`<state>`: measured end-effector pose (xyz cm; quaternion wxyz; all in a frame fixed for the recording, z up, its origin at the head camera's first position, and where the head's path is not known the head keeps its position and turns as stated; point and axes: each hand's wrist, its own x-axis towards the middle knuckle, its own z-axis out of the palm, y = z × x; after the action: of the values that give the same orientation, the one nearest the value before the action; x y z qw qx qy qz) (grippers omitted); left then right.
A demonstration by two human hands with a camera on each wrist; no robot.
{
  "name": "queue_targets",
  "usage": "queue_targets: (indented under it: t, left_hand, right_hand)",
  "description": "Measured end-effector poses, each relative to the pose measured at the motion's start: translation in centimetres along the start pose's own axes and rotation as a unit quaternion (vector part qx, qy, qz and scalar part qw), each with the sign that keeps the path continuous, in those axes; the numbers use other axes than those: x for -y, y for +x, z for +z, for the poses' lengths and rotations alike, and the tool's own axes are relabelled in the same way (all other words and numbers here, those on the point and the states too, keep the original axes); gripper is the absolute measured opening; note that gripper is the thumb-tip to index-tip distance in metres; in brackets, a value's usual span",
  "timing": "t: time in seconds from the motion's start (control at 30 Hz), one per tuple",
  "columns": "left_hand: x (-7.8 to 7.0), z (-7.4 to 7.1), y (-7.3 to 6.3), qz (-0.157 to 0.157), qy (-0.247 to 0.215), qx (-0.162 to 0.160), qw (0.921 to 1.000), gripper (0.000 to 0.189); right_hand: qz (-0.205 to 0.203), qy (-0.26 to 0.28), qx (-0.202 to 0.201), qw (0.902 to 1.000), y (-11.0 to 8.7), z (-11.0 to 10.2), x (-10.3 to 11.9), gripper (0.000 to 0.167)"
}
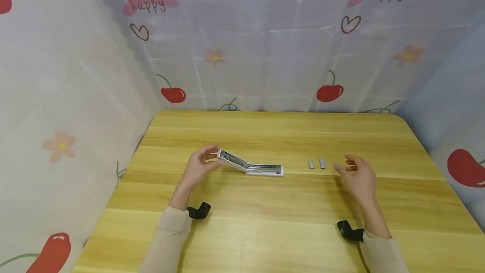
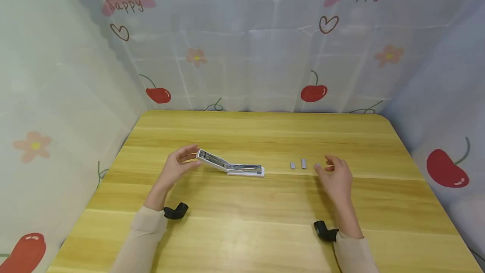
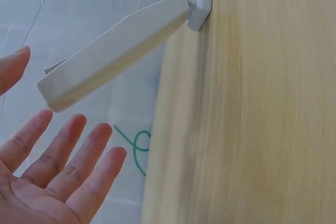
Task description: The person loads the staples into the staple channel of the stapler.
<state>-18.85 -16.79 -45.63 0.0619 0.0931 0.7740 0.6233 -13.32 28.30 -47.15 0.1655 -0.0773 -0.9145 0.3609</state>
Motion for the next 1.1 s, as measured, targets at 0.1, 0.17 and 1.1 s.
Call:
queue_targets:
  t: [0.1,0.17,1.1]
  left_hand:
    - [0.2,0.3,0.3,-0.004,-0.031,0.001,0.9995,0.055]
    - [0.4,0.4,0.4,-0.006,-0.041,-0.003,0.9991,0.053]
    - [0.7,1.1,0.7,-0.01,-0.047,-0.035,0.9982,0.045]
  right_hand:
    - [0.033,0.003,0.011,0.9994,0.4,0.3,-1.1,0.048]
    - [0.053,0.002,0.016,0.9984,0.7,0.8,-1.7,0.048]
    - [0.079,-0.094,0.004,0.9925,1.0,2.9,-2.8,0.032]
